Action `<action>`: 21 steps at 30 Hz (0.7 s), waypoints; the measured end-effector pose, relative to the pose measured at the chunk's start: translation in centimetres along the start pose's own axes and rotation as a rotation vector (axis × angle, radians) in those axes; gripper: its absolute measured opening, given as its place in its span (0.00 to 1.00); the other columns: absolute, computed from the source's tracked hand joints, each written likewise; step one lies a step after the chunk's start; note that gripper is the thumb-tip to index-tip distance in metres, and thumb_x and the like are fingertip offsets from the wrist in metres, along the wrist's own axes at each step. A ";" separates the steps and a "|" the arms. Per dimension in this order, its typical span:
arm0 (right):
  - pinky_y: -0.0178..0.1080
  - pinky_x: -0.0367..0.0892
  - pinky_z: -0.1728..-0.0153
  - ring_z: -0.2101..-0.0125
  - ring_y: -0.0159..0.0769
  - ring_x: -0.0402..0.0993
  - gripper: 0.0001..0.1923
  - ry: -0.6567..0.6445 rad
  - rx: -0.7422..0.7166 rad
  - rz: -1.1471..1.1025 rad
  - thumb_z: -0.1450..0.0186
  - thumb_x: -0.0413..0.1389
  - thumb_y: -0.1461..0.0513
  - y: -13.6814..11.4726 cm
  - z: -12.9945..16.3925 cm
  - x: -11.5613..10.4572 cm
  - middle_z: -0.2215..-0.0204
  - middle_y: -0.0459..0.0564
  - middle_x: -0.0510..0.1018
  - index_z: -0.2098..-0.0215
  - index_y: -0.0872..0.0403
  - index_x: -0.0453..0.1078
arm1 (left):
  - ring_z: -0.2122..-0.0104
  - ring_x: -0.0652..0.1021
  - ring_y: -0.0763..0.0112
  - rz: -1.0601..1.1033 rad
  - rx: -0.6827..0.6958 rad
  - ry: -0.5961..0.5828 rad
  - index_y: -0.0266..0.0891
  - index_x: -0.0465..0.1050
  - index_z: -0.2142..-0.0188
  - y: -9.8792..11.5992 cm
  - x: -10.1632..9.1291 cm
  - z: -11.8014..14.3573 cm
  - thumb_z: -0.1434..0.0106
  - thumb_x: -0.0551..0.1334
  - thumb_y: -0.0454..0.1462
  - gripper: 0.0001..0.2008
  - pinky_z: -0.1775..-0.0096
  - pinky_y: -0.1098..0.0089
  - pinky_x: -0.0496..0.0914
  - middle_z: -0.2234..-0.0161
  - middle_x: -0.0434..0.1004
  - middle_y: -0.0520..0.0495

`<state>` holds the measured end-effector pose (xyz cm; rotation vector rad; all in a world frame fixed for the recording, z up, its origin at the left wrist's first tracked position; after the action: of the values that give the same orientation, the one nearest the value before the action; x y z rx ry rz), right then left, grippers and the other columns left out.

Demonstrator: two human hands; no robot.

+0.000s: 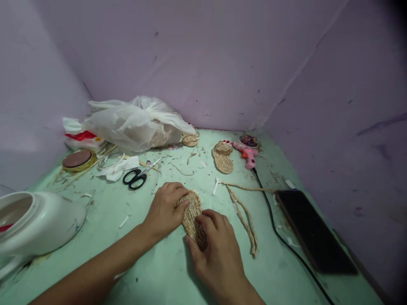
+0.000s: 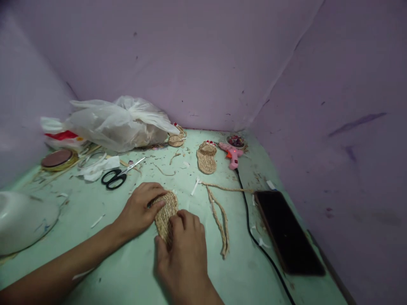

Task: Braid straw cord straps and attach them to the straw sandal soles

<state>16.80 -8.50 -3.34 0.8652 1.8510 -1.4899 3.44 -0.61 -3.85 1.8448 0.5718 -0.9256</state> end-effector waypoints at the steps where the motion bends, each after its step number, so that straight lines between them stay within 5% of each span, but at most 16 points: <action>1: 0.47 0.62 0.60 0.60 0.46 0.64 0.12 0.005 -0.010 -0.008 0.46 0.56 0.63 0.0 -0.1 0.0 0.60 0.56 0.70 0.62 0.56 0.67 | 0.58 0.69 0.62 0.025 0.008 0.014 0.40 0.73 0.62 -0.1 0.1 0.0 0.42 0.56 0.34 0.10 0.55 0.60 0.64 0.61 0.71 0.45; 8: 0.44 0.60 0.67 0.66 0.43 0.65 0.07 0.032 -0.081 0.032 0.46 0.54 0.63 0.1 -0.3 0.1 0.65 0.53 0.71 0.67 0.53 0.68 | 0.59 0.69 0.64 0.091 -0.015 0.026 0.38 0.75 0.66 0.0 0.5 -0.4 0.44 0.56 0.30 0.10 0.55 0.61 0.65 0.63 0.70 0.44; 15: 0.47 0.58 0.63 0.63 0.46 0.64 0.13 0.025 0.045 -0.044 0.50 0.57 0.62 0.0 -0.6 0.0 0.63 0.53 0.70 0.65 0.52 0.66 | 0.60 0.71 0.66 0.143 -0.074 -0.034 0.38 0.75 0.66 0.0 -0.3 -0.7 0.42 0.55 0.34 0.10 0.56 0.64 0.66 0.63 0.72 0.44; 18: 0.46 0.58 0.63 0.63 0.46 0.64 0.13 0.029 0.065 -0.078 0.50 0.60 0.60 0.3 -0.5 -0.1 0.63 0.52 0.71 0.66 0.52 0.67 | 0.63 0.74 0.67 0.111 -0.165 -0.072 0.37 0.74 0.66 -0.3 -1.9 -3.4 0.39 0.52 0.37 0.12 0.59 0.67 0.68 0.65 0.75 0.45; 21: 0.46 0.58 0.63 0.64 0.46 0.65 0.12 0.033 0.067 -0.077 0.49 0.60 0.59 0.5 -0.6 0.0 0.64 0.52 0.72 0.67 0.52 0.68 | 0.56 0.72 0.62 -0.080 -0.214 0.021 0.35 0.72 0.60 -0.9 -3.2 -8.5 0.40 0.53 0.37 0.12 0.55 0.64 0.66 0.57 0.73 0.42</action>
<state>17.17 -7.86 -3.50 0.8629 1.8870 -1.6020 3.86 7.49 0.38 1.6517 0.7334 -0.8629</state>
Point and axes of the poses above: each hand's wrist, its own z-axis away from the middle knuckle, its own x-axis out of the palm, y = z × x, the point moved 2 cm from there along -z, towards the middle knuckle
